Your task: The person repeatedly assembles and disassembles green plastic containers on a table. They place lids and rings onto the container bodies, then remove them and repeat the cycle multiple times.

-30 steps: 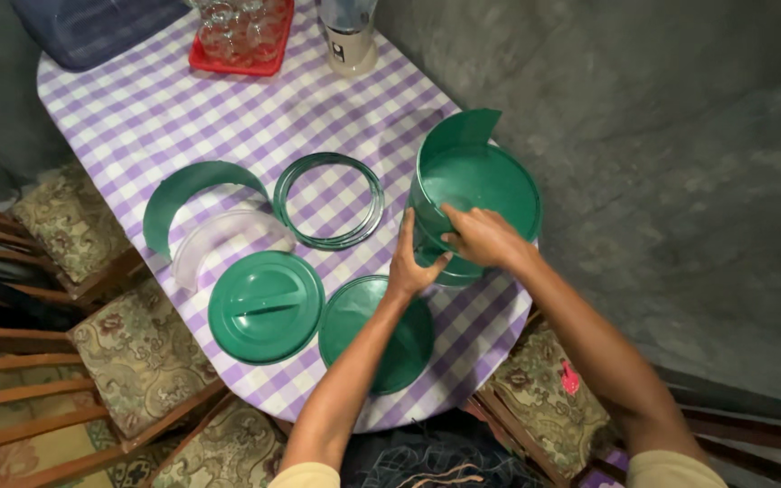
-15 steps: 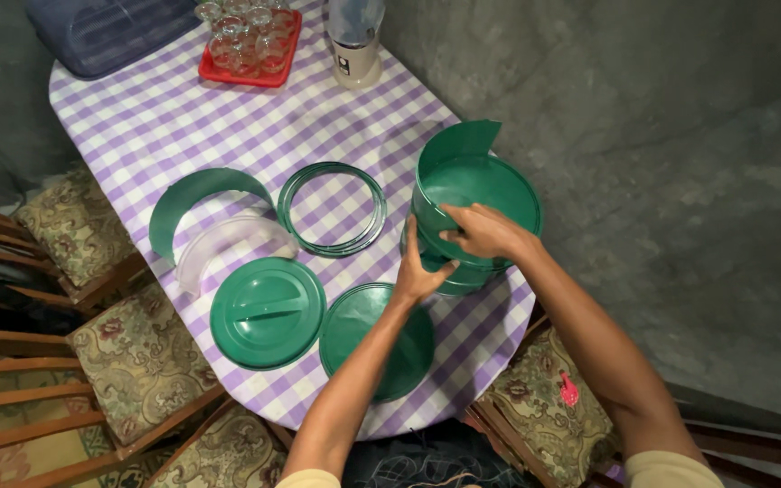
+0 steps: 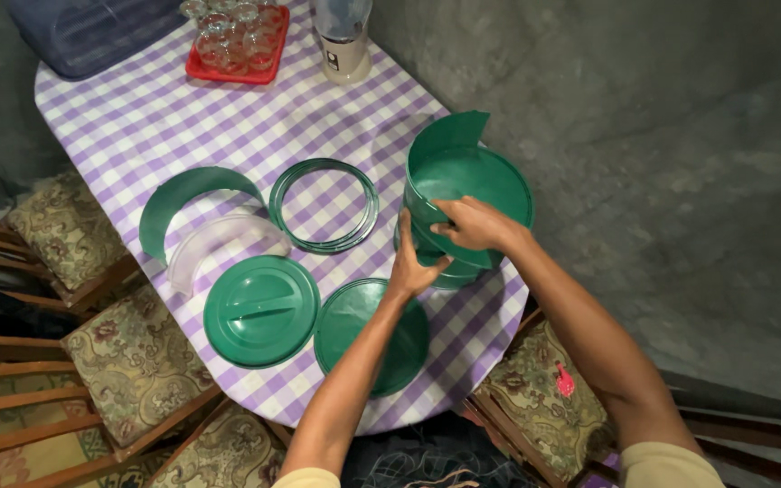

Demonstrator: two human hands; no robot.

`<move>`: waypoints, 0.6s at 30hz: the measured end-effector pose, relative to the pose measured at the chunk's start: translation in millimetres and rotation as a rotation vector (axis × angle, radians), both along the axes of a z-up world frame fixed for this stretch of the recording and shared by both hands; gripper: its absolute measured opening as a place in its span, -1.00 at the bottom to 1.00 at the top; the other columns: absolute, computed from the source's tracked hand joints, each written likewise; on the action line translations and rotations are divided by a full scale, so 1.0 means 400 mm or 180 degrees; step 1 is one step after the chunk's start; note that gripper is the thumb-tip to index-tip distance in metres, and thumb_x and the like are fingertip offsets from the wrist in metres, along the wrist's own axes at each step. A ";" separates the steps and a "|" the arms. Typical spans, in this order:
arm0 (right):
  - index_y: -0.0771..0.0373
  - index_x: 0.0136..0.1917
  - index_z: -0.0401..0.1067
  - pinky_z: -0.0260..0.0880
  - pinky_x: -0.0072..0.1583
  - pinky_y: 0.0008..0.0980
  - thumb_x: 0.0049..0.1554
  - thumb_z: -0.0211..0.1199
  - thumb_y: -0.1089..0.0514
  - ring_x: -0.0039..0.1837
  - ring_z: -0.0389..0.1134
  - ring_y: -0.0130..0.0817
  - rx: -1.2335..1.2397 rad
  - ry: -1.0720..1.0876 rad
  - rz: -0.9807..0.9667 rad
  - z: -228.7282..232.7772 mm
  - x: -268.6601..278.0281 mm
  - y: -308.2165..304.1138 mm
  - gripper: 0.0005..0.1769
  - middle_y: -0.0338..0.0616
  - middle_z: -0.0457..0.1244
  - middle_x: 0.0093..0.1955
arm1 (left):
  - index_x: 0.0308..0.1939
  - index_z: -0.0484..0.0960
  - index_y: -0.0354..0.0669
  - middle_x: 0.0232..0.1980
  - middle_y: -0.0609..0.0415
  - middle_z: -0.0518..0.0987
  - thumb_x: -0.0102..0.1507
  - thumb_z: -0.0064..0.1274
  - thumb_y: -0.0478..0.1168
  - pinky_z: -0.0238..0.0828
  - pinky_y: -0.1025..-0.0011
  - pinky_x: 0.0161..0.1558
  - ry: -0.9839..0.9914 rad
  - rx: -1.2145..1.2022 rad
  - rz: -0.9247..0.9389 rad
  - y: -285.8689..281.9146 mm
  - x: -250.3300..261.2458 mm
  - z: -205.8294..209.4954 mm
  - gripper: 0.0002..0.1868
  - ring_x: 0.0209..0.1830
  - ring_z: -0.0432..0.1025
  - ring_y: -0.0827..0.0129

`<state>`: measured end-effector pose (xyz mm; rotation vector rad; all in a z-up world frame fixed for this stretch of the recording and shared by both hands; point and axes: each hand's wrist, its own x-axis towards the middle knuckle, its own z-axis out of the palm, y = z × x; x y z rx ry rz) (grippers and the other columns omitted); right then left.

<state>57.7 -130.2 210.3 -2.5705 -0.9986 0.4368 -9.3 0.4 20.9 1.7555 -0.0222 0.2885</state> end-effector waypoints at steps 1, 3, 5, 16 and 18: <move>0.34 0.21 0.40 0.34 -0.04 0.14 0.16 0.26 0.03 -0.07 0.42 0.23 -0.0035 0.0014 0.0059 0.005 0.001 0.000 -0.56 0.25 0.38 -0.16 | 0.62 -0.27 -0.29 0.66 -0.39 -0.05 0.02 0.40 0.04 0.14 0.14 0.49 -0.0037 0.0041 0.0011 0.000 -0.002 0.004 0.38 0.65 -0.02 -0.13; 0.34 0.10 0.46 0.33 -0.04 0.13 0.17 0.26 0.03 -0.07 0.42 0.23 -0.0193 0.0035 0.0070 0.013 0.000 0.004 -0.64 0.25 0.38 -0.18 | 0.62 -0.27 -0.31 0.66 -0.41 -0.05 0.04 0.41 0.06 0.12 0.13 0.49 -0.0109 0.0120 0.0038 0.000 -0.007 0.012 0.37 0.66 -0.04 -0.14; 0.36 0.06 0.45 0.36 -0.04 0.11 0.17 0.27 0.00 -0.08 0.42 0.22 -0.0435 0.0033 -0.0026 0.022 0.004 0.010 -0.63 0.28 0.37 -0.20 | 0.64 -0.26 -0.32 0.67 -0.41 -0.06 0.06 0.42 0.08 0.03 0.11 0.56 -0.0304 0.0255 0.0109 -0.002 -0.012 0.018 0.38 0.69 -0.08 -0.17; 0.34 0.09 0.48 0.40 0.07 0.06 0.13 0.30 -0.05 0.03 0.41 0.24 -0.0678 -0.0391 0.0213 0.021 0.012 0.046 -0.57 0.26 0.37 -0.08 | 0.58 -0.45 -0.44 0.64 -0.50 -0.23 -0.05 0.49 0.18 -0.28 -0.05 0.59 -0.0239 0.0623 0.0393 -0.063 -0.011 0.033 0.60 0.68 -0.30 -0.30; 0.34 0.09 0.47 0.40 0.07 0.07 0.14 0.29 -0.06 0.03 0.41 0.24 -0.0642 -0.0445 0.0257 0.021 0.012 0.052 -0.56 0.26 0.38 -0.09 | 0.58 -0.46 -0.45 0.64 -0.48 -0.21 -0.04 0.48 0.16 -0.30 -0.05 0.59 -0.0079 0.0507 0.0409 -0.069 -0.006 0.028 0.59 0.68 -0.30 -0.29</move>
